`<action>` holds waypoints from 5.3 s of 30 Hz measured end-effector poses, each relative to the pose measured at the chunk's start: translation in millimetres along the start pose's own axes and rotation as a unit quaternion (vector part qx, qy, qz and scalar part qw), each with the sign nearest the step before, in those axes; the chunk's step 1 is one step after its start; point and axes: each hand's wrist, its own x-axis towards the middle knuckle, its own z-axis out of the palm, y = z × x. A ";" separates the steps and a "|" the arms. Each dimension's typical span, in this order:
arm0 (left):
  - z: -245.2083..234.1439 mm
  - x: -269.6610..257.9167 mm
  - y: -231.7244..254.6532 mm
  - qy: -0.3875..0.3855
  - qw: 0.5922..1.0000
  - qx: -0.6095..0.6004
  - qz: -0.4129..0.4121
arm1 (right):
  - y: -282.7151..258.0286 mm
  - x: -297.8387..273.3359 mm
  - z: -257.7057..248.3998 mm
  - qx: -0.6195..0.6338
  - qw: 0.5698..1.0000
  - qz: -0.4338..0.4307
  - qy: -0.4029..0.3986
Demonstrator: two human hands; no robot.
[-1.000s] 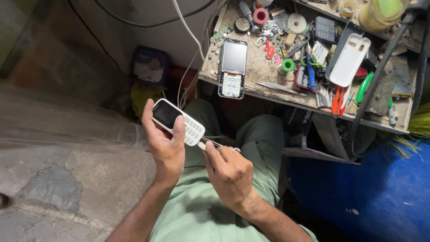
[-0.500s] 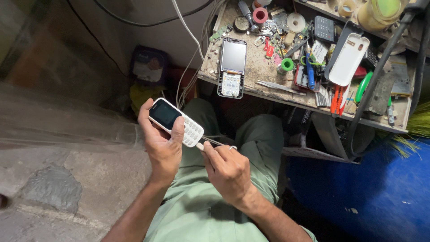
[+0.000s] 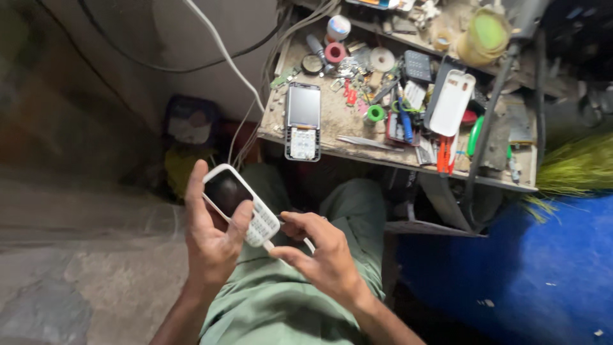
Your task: The person is repairing a white mobile phone by connecting a charging cable and using a screwdriver to adjust the charging port. They also handle a second phone and a battery, connecting wires to the battery terminals.
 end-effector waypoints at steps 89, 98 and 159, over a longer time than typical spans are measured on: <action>-16.2 21.9 -49.1 -0.051 0.940 -0.285 -0.182 | 46.1 129.1 -113.5 -0.469 0.862 -0.131 0.139; -9.2 33.7 -13.9 -0.136 0.892 -0.362 -0.233 | 55.6 165.7 -128.4 -0.517 0.841 -0.160 -0.009; -4.0 -3.8 -5.2 -0.316 0.933 -0.035 -0.171 | -8.3 51.1 -31.9 0.032 0.998 0.000 -0.055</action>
